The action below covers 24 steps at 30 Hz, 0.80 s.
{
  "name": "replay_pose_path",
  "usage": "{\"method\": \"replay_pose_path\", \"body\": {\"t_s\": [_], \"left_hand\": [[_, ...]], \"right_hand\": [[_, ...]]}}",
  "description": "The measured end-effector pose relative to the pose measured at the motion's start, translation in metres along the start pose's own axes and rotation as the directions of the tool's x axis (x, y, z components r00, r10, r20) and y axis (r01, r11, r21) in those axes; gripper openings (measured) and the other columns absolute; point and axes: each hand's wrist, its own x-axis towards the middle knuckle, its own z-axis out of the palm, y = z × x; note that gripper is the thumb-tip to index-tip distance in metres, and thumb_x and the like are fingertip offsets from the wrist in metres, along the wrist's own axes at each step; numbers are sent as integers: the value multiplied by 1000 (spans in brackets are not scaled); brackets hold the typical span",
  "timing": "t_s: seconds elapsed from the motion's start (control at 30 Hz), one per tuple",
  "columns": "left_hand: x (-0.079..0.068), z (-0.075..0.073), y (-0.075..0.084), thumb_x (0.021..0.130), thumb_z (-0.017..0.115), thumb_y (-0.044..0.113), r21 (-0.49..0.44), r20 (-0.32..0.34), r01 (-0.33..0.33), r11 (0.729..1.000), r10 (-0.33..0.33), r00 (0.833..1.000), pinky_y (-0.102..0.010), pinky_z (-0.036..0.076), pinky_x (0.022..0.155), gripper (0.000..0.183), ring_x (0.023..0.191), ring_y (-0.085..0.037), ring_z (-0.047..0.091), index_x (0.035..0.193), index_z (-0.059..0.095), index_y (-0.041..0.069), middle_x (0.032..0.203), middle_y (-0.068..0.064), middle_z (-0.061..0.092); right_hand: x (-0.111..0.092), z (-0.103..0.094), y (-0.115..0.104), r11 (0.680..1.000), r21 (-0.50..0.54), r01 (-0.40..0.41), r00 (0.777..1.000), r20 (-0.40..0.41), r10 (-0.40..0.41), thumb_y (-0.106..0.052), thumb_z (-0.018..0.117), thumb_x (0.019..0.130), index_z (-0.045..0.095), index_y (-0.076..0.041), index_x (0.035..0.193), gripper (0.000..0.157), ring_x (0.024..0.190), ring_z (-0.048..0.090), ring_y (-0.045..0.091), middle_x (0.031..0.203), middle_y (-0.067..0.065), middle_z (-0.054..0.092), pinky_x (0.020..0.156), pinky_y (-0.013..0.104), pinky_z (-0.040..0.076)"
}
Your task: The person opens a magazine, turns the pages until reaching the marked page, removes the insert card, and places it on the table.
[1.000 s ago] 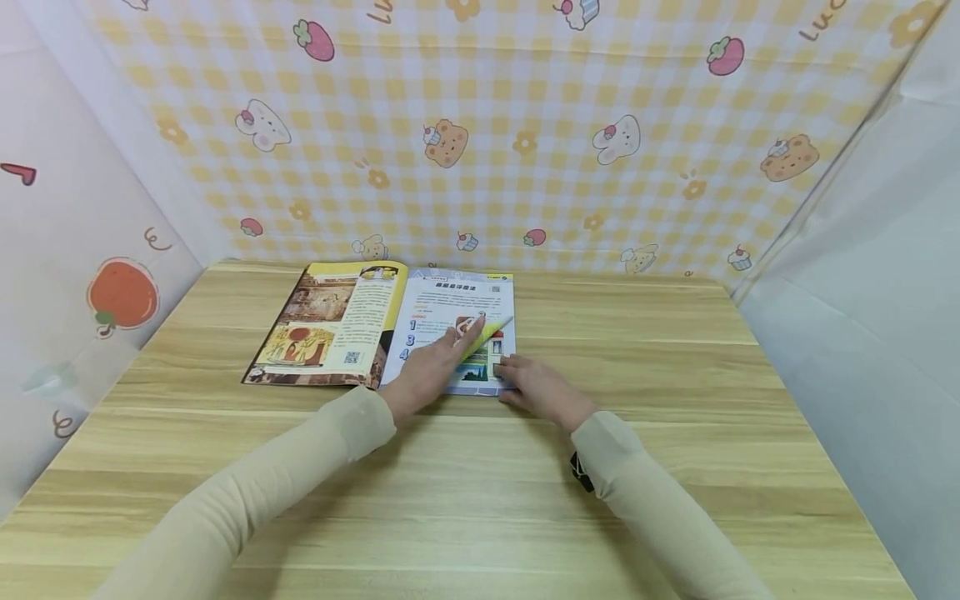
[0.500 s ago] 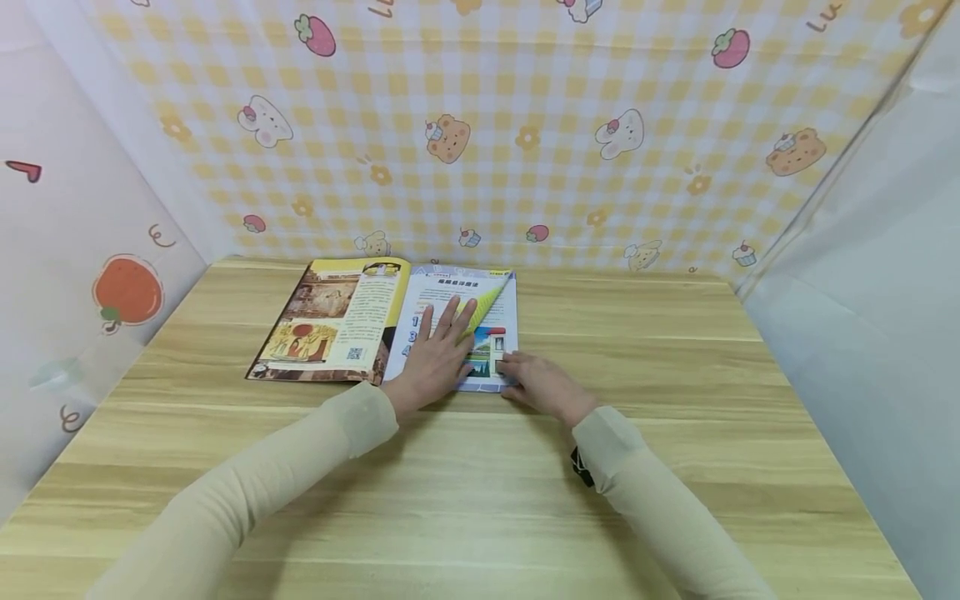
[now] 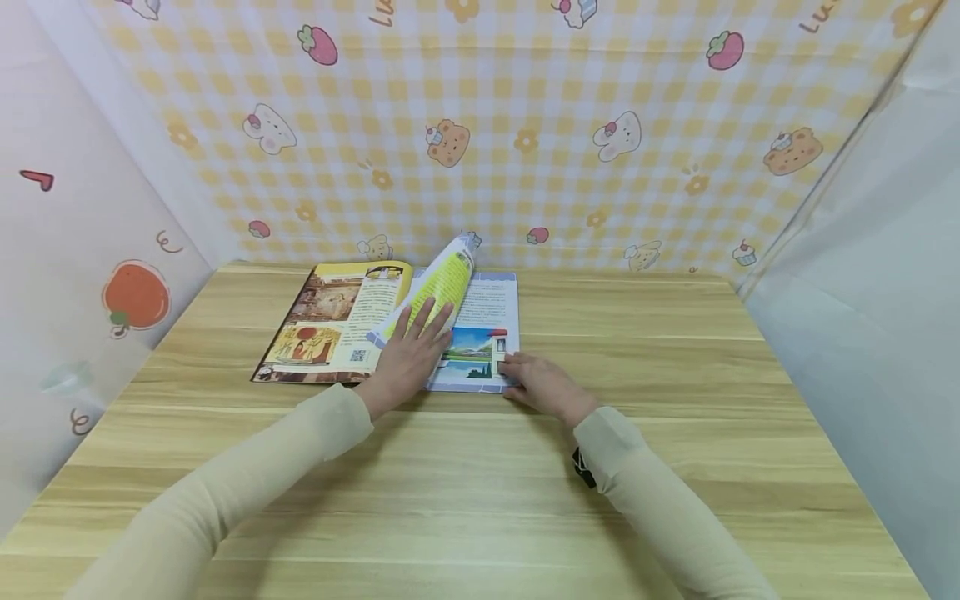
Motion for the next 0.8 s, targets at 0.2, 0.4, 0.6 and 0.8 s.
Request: {"method": "replay_pose_path", "body": {"t_s": [0.2, 0.4, 0.6, 0.8], "left_hand": [[-7, 3, -6, 101, 35, 42, -182, 161, 9, 983, 20, 987, -47, 17, 116, 58, 143, -33, 19, 148, 29, 7, 154, -11, 26], [-15, 7, -16, 102, 33, 37, -259, 191, 66, 964, -16, 981, -50, 19, 115, 53, 143, -38, 15, 151, 23, 19, 155, -18, 18], [-21, 9, -27, 102, 32, 36, -285, 211, 106, 953, -45, 976, -49, 17, 116, 53, 143, -37, 12, 147, 31, 9, 156, -16, 16], [-32, 16, -38, 97, 35, 55, -399, 299, 230, 887, -111, 948, -50, 16, 115, 75, 141, -39, 18, 150, 16, 5, 154, -22, 19]], "right_hand": [[1, -1, -1, 1000, 1, 8, 1000, 0, -8, -20, 63, 90, 56, 1, 128, 44, 125, 48, 37, 133, 22, 53, 101, 48, 41], [-1, -1, -1, 1000, 6, 1, 1000, 0, -1, -20, 63, 91, 56, 1, 128, 44, 125, 48, 37, 133, 22, 53, 101, 48, 41], [-1, -1, 0, 1000, 12, -5, 1000, -2, 5, -20, 63, 90, 56, 0, 128, 43, 125, 48, 37, 133, 21, 53, 101, 48, 41], [-2, -1, -1, 999, 23, -23, 1000, 6, 23, -21, 64, 90, 56, -1, 128, 44, 126, 47, 37, 134, 21, 52, 102, 48, 40]]}}
